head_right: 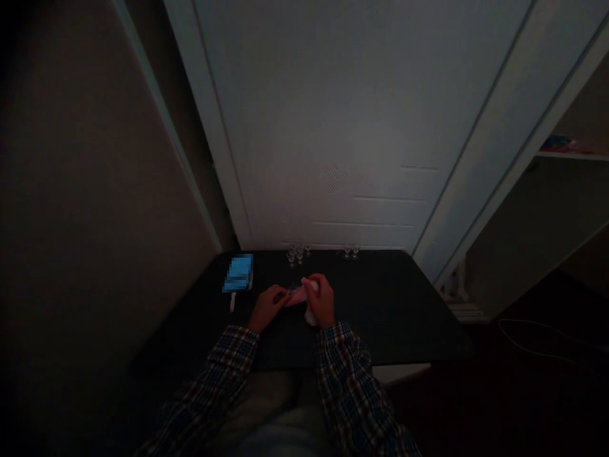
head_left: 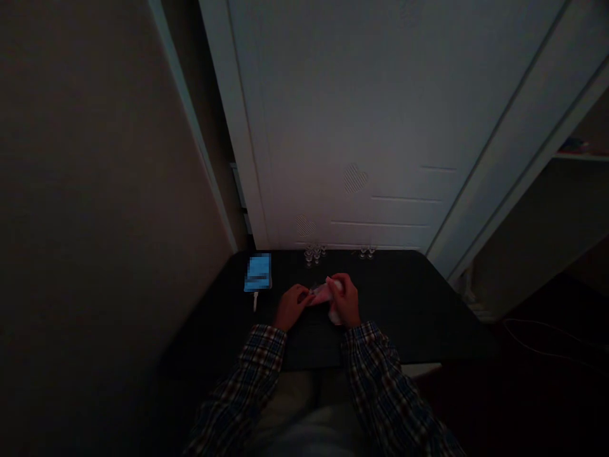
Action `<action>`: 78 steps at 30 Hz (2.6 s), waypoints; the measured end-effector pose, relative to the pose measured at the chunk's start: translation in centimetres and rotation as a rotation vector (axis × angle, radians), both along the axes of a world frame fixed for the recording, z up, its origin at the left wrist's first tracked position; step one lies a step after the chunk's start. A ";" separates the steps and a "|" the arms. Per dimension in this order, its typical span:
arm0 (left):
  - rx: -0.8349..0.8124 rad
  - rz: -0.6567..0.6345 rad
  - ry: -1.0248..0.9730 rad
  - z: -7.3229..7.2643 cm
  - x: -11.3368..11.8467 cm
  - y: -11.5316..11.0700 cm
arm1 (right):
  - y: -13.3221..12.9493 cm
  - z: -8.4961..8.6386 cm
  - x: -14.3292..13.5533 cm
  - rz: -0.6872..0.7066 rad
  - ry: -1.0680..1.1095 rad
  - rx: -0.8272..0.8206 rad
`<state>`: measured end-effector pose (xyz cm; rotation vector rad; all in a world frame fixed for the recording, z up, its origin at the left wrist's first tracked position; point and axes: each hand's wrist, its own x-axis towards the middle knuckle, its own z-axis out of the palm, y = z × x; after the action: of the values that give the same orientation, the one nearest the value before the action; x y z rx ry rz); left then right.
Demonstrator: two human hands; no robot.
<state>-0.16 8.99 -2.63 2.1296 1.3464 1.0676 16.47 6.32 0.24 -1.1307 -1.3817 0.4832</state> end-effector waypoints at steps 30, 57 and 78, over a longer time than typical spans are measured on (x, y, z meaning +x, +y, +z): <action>-0.020 -0.005 0.055 0.0 0.4 -0.2 | 1.4 -1.5 0.6 0.141 -0.379 -0.023; -0.016 0.001 0.014 -0.5 -0.1 -1.7 | 1.2 -1.7 0.9 0.182 -0.431 -0.050; -0.024 0.030 0.060 0.5 -0.1 -3.3 | 0.6 -1.5 0.8 0.215 -0.478 -0.020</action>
<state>-0.22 5.67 -2.09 2.1466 1.4159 1.0015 17.27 6.94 -1.28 -1.1643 -1.9314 0.3924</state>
